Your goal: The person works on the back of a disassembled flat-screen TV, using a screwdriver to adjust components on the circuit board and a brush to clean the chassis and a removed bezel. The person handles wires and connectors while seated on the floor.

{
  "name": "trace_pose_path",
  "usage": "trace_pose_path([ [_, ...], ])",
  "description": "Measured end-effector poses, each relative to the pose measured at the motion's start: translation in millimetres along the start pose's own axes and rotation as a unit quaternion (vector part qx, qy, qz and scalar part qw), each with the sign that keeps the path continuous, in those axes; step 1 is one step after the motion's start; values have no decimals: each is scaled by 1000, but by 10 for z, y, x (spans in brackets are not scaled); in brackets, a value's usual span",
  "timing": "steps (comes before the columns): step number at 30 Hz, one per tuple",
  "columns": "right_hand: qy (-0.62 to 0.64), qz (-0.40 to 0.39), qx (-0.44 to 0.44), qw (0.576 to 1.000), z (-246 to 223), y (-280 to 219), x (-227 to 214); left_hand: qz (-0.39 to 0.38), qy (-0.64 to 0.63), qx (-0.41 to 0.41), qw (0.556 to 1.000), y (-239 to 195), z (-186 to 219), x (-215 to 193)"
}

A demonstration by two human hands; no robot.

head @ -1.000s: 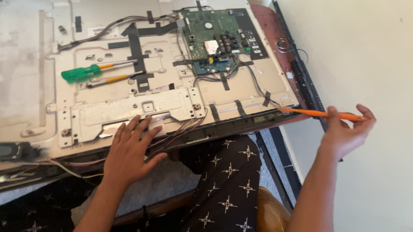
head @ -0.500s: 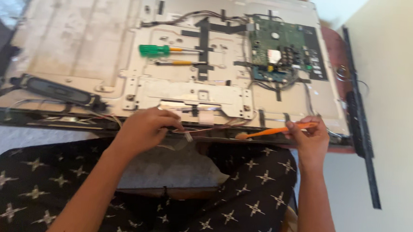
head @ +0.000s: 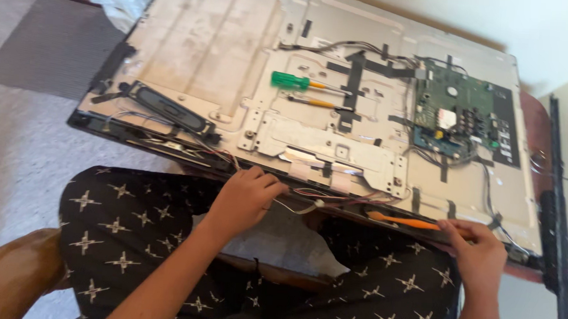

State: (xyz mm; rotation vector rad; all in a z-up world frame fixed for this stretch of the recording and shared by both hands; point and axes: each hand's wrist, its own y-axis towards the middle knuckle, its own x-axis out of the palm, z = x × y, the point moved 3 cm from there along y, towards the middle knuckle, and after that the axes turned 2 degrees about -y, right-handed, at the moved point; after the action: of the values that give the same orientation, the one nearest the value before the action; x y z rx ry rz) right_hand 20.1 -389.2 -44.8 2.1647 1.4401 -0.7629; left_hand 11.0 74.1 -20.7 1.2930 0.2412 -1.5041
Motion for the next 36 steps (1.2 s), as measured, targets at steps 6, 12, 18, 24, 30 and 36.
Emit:
trace_pose_path([
  [6,-110,22,-79,991,15,-6,-11,25,26,-17,999,129,-433,-278],
  [12,-187,12,-96,978,11,-1,1,17,166,-41,985,169,-902,-573],
  [18,-196,14,-92,976,-30,-40,16,-216,79,-106,968,214,-1447,-488],
  [24,-154,3,-61,986,-32,-42,12,-234,136,-96,958,272,-1849,-723],
  [30,-36,16,-36,999,352,111,-76,-183,197,-54,962,267,-1758,-1018],
  [36,334,57,-29,940,859,305,-334,82,84,-75,990,634,-1162,-1575],
])
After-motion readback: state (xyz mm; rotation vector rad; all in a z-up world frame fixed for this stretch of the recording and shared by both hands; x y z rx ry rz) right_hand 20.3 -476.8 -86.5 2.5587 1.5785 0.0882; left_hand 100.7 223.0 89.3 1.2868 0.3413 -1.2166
